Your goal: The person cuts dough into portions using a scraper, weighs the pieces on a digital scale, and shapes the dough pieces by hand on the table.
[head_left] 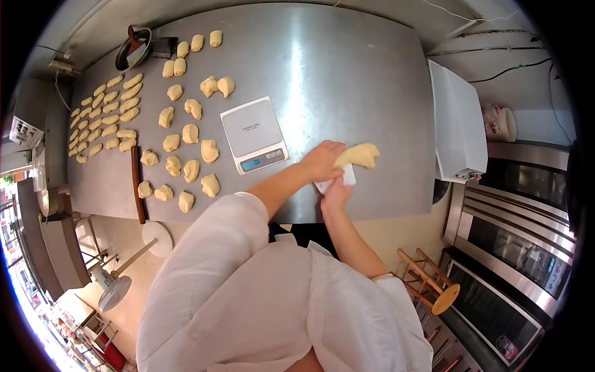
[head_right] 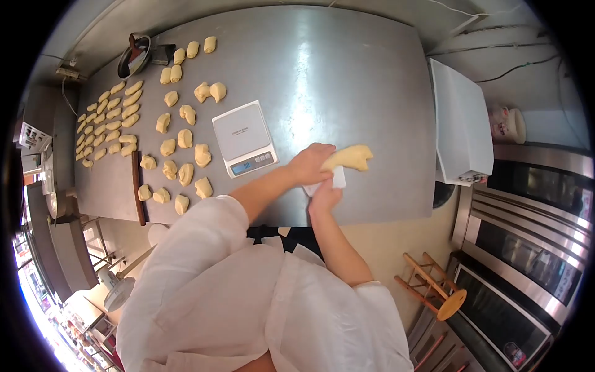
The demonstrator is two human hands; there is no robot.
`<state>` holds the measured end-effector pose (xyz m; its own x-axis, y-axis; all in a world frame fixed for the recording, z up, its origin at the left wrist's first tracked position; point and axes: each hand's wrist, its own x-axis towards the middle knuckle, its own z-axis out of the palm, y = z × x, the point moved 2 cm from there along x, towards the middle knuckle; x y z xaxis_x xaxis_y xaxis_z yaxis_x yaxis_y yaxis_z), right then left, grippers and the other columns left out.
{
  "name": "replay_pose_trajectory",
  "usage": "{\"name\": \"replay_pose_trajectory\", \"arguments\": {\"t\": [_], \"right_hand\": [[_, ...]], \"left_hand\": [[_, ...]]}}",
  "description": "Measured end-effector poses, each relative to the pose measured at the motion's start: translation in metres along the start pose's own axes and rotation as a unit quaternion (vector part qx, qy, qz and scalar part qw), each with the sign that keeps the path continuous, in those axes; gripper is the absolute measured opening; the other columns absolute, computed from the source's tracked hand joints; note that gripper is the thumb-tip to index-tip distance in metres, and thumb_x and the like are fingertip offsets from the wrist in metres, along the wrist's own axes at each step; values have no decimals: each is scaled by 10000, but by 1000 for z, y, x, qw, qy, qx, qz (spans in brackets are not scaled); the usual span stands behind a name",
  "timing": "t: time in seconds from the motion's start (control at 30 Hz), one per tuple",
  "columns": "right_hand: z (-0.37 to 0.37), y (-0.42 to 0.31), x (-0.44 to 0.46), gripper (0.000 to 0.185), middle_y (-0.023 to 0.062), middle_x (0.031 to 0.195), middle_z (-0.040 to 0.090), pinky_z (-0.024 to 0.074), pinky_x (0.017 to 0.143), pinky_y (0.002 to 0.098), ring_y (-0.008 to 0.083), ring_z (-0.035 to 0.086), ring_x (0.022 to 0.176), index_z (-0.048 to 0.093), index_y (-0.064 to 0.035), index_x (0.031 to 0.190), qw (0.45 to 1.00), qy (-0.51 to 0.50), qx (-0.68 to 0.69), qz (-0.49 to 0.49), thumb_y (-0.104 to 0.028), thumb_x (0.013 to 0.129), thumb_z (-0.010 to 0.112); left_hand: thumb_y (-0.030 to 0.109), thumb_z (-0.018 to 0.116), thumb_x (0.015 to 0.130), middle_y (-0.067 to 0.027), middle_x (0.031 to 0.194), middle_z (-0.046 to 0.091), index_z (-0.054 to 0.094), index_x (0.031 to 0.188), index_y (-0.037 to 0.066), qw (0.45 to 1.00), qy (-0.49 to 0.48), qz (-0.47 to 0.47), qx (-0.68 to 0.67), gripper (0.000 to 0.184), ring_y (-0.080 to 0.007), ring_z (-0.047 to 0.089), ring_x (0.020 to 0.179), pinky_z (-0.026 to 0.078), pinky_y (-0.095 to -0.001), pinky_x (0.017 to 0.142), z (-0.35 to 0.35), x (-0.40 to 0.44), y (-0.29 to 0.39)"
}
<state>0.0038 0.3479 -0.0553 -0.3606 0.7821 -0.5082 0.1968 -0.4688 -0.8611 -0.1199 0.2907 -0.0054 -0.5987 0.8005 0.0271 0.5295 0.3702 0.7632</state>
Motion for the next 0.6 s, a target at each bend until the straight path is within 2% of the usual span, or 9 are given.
{"name": "replay_pose_trajectory", "arguments": {"t": [0.13, 0.2, 0.23, 0.3, 0.37, 0.47, 0.5, 0.53, 0.6], "right_hand": [[-4, -42, 10, 365, 143, 1206, 636, 525, 879, 374, 245, 638, 1050, 560, 49, 1278, 976, -152, 74, 137, -106, 948, 556], [-44, -38, 5, 359, 149, 1211, 626, 529, 880, 379, 253, 637, 1056, 547, 51, 1281, 981, -163, -34, 99, -98, 954, 539], [-57, -34, -1, 359, 149, 1211, 626, 529, 880, 379, 253, 637, 1056, 547, 51, 1281, 981, -162, -33, 99, -98, 954, 539], [-79, -32, -5, 358, 158, 1210, 624, 532, 875, 391, 261, 638, 1056, 533, 71, 1277, 999, 11, 5, 32, -82, 954, 510], [-65, -38, 13, 356, 161, 1209, 623, 532, 873, 390, 262, 638, 1054, 531, 76, 1273, 998, 30, 45, 11, -79, 955, 497], [-27, -31, 71, 349, 161, 1204, 619, 534, 848, 376, 263, 639, 1041, 532, 71, 1265, 996, 46, 70, -43, -82, 955, 481], [-12, -34, 81, 349, 157, 1202, 618, 535, 838, 372, 259, 639, 1034, 533, 64, 1267, 997, 11, 69, -34, -85, 956, 482], [2, -47, 79, 349, 157, 1202, 618, 535, 838, 372, 259, 639, 1034, 533, 64, 1267, 996, 6, 80, -28, -85, 956, 482], [20, -81, 75, 341, 142, 1172, 633, 532, 829, 357, 249, 642, 1016, 547, 57, 1256, 997, -56, 50, -31, -96, 956, 497]], "left_hand": [[377, 680, 803, -186, 1168, 649, 542, 1305, -16, 985, -51, -114, 119, 652, -306, 631, 940, 538, -424, 810, -19, 29, 3], [355, 669, 794, -127, 884, 692, 614, 1215, 2, 890, -356, -285, -29, 552, -229, 600, 676, 511, -373, 646, -30, 40, -3], [359, 662, 807, -56, 771, 692, 670, 1127, 42, 859, -379, -312, -147, 451, -130, 553, 591, 419, -295, 521, -38, 39, 7], [376, 664, 817, -39, 814, 703, 680, 1103, 60, 810, -299, -390, -319, 427, -103, 554, 605, 386, -266, 505, -36, 33, 29], [401, 669, 837, -21, 890, 715, 700, 1053, 82, 704, -182, -457, -512, 387, -80, 587, 666, 404, -244, 524, -21, 33, 37], [367, 664, 833, -23, 916, 717, 697, 1060, 79, 747, -111, -410, -511, 368, -106, 636, 763, 475, -280, 610, -11, 26, 49], [323, 661, 823, -70, 920, 722, 699, 1079, 78, 856, -118, -339, -373, 357, -194, 678, 839, 523, -323, 721, -14, 22, 51], [323, 661, 823, -70, 920, 722, 699, 1079, 78, 860, -114, -343, -361, 357, -194, 678, 839, 523, -323, 721, -25, 10, 63], [324, 692, 795, -114, 936, 707, 672, 1166, 79, 978, -102, -179, 8, 444, -291, 669, 915, 540, -384, 786, -46, -13, 93]]}}
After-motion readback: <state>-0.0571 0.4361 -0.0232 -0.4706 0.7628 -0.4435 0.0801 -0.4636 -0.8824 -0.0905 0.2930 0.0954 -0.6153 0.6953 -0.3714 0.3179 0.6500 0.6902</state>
